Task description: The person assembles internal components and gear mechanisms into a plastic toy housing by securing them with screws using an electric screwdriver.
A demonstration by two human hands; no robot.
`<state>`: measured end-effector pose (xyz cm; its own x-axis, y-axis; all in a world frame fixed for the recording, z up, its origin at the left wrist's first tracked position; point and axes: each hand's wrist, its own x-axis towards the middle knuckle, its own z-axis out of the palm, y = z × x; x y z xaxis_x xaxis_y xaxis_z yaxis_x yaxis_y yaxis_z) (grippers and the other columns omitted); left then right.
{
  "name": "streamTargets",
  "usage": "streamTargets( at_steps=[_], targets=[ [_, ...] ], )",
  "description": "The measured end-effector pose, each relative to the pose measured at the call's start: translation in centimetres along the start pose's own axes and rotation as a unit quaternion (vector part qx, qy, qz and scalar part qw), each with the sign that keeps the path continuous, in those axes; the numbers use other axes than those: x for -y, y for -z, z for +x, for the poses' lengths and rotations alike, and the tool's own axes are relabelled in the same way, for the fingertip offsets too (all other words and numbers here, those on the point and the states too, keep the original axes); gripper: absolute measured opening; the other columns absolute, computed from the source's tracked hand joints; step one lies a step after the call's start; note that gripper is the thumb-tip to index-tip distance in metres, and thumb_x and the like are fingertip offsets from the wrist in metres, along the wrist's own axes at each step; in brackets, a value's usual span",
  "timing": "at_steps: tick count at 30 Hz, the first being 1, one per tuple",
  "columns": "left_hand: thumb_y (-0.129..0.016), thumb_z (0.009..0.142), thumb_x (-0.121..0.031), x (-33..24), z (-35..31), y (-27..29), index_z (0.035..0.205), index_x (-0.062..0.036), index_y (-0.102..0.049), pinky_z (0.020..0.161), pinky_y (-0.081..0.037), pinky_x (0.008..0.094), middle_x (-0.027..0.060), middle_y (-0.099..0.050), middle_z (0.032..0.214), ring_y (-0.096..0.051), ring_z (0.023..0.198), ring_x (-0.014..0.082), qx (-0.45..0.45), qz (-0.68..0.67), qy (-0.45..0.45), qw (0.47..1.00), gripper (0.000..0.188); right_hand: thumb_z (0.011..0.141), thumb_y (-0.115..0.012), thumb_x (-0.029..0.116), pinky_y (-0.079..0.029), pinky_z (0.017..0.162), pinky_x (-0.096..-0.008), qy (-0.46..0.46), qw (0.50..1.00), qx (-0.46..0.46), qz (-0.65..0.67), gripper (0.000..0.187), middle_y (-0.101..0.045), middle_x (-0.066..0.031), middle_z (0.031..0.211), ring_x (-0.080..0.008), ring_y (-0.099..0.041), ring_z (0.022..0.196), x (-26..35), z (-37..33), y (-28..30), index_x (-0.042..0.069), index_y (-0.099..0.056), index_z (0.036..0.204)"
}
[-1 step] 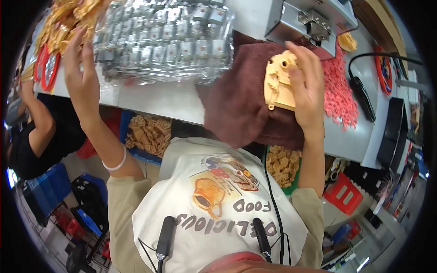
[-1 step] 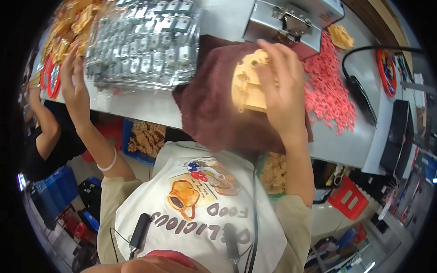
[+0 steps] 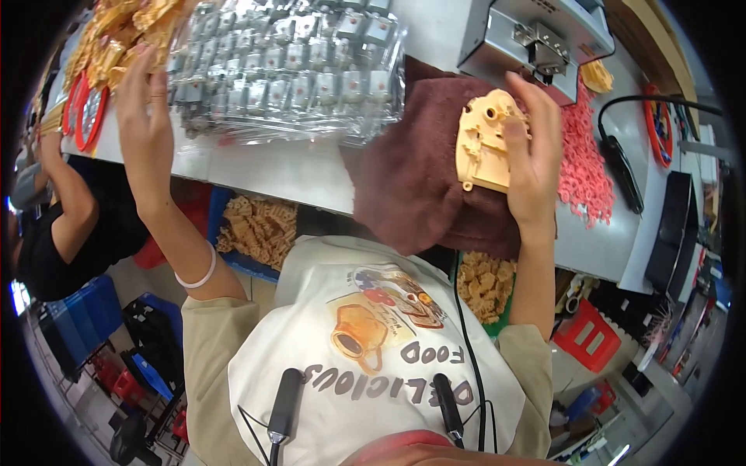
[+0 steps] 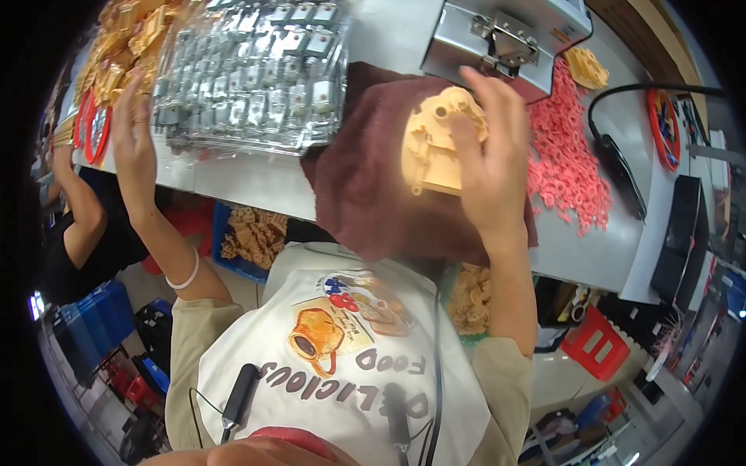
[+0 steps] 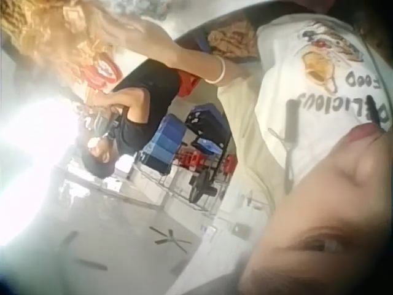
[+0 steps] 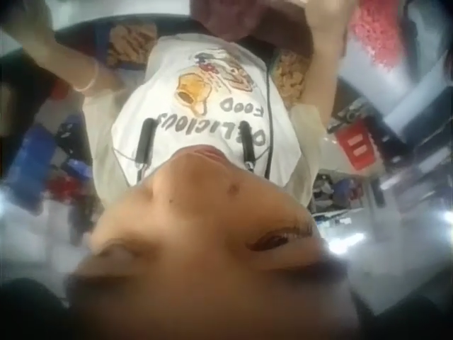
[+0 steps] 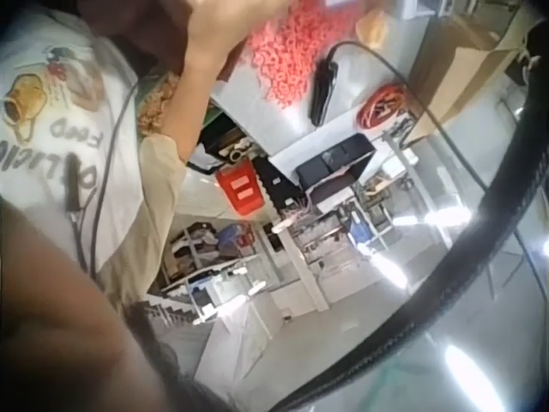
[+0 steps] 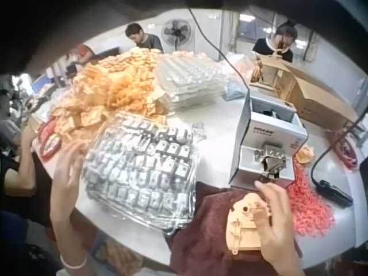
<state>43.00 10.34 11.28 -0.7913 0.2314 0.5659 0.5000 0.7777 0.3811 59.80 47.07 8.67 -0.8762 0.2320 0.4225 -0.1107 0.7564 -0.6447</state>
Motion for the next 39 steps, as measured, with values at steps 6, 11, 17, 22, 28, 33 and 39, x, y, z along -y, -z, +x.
streamTargets(
  at_steps=[6, 11, 17, 22, 28, 33, 39],
  targets=[
    [-0.059, 0.099, -0.032, -1.1, -3.2, -2.0, 0.126, -0.0178, -0.067, 0.102, -0.041, 0.0383, 0.0067, -0.061, 0.128, -0.055, 0.118, 0.0244, 0.022, 0.075, -0.072, 0.994, 0.031, 0.098, -0.056, 0.019, -0.041, 0.100, -0.0343, -0.039, 0.989, -0.130, 0.064, 0.029, -0.058, -0.0119, 0.120, -0.0228, -0.055, 0.112, -0.6, -1.8, 2.5, -0.001, -0.063, 0.119],
    [-0.070, 0.092, -0.013, -1.9, -2.8, -2.1, 0.115, -0.0087, -0.068, 0.093, -0.046, 0.0342, 0.0055, -0.066, 0.117, -0.060, 0.105, 0.0185, -0.045, 0.090, -0.130, 0.986, 0.023, 0.097, -0.056, 0.012, -0.042, 0.098, -0.0318, -0.038, 0.986, -0.148, 0.068, 0.024, -0.058, -0.0115, 0.118, -0.0202, -0.056, 0.109, -0.3, -3.1, 3.3, -0.001, -0.064, 0.115],
    [-0.071, 0.088, 0.000, -3.3, -3.2, 0.0, 0.108, 0.0030, -0.063, 0.079, -0.054, 0.0270, 0.0124, -0.070, 0.106, -0.067, 0.086, 0.0162, -0.177, -0.104, -0.038, 0.978, 0.022, 0.096, -0.056, 0.005, -0.044, 0.097, -0.0304, -0.078, 0.975, -0.172, 0.121, 0.020, -0.060, -0.0117, 0.116, -0.0181, -0.057, 0.108, -0.4, -4.4, 5.2, -0.004, -0.063, 0.112],
    [-0.066, 0.088, 0.007, -11.5, -2.9, -1.5, 0.107, 0.0053, -0.066, 0.090, -0.055, 0.0320, 0.0218, -0.066, 0.116, -0.068, 0.100, 0.0244, -0.103, -0.331, -0.070, 0.935, 0.019, 0.096, -0.055, 0.004, -0.045, 0.095, -0.0288, -0.111, 0.960, -0.201, 0.158, 0.020, -0.061, -0.0112, 0.115, -0.0162, -0.059, 0.105, -1.1, -5.6, 6.0, -0.005, -0.062, 0.112],
    [-0.061, 0.089, 0.012, -17.3, -3.0, -6.0, 0.112, 0.0057, -0.065, 0.089, -0.053, 0.0293, 0.0189, -0.061, 0.119, -0.065, 0.111, 0.0309, 0.111, -0.416, -0.170, 0.886, 0.025, 0.093, -0.058, -0.003, -0.047, 0.084, -0.0240, -0.107, 0.953, -0.205, 0.197, 0.020, -0.062, -0.0094, 0.113, -0.0129, -0.059, 0.099, -1.0, -6.2, 6.1, -0.005, -0.063, 0.112],
    [-0.063, 0.084, 0.015, -21.1, -2.1, -8.6, 0.113, 0.0059, -0.065, 0.079, -0.050, 0.0238, 0.0115, -0.064, 0.115, -0.063, 0.099, 0.0170, 0.238, -0.392, -0.178, 0.871, 0.030, 0.092, -0.058, -0.003, -0.047, 0.085, -0.0242, -0.125, 0.946, -0.202, 0.220, 0.021, -0.062, -0.0092, 0.113, -0.0130, -0.058, 0.098, -2.0, -7.5, 6.7, -0.005, -0.063, 0.111],
    [-0.062, 0.083, 0.011, -23.4, -1.8, -11.0, 0.113, -0.0027, -0.068, 0.079, -0.051, 0.0294, 0.0086, -0.065, 0.114, -0.064, 0.095, 0.0196, 0.227, -0.326, -0.237, 0.886, 0.033, 0.089, -0.058, -0.005, -0.046, 0.087, -0.0259, -0.143, 0.948, -0.210, 0.190, 0.021, -0.061, -0.0096, 0.113, -0.0135, -0.058, 0.098, -3.0, -8.7, 7.7, -0.003, -0.065, 0.109]
  ],
)
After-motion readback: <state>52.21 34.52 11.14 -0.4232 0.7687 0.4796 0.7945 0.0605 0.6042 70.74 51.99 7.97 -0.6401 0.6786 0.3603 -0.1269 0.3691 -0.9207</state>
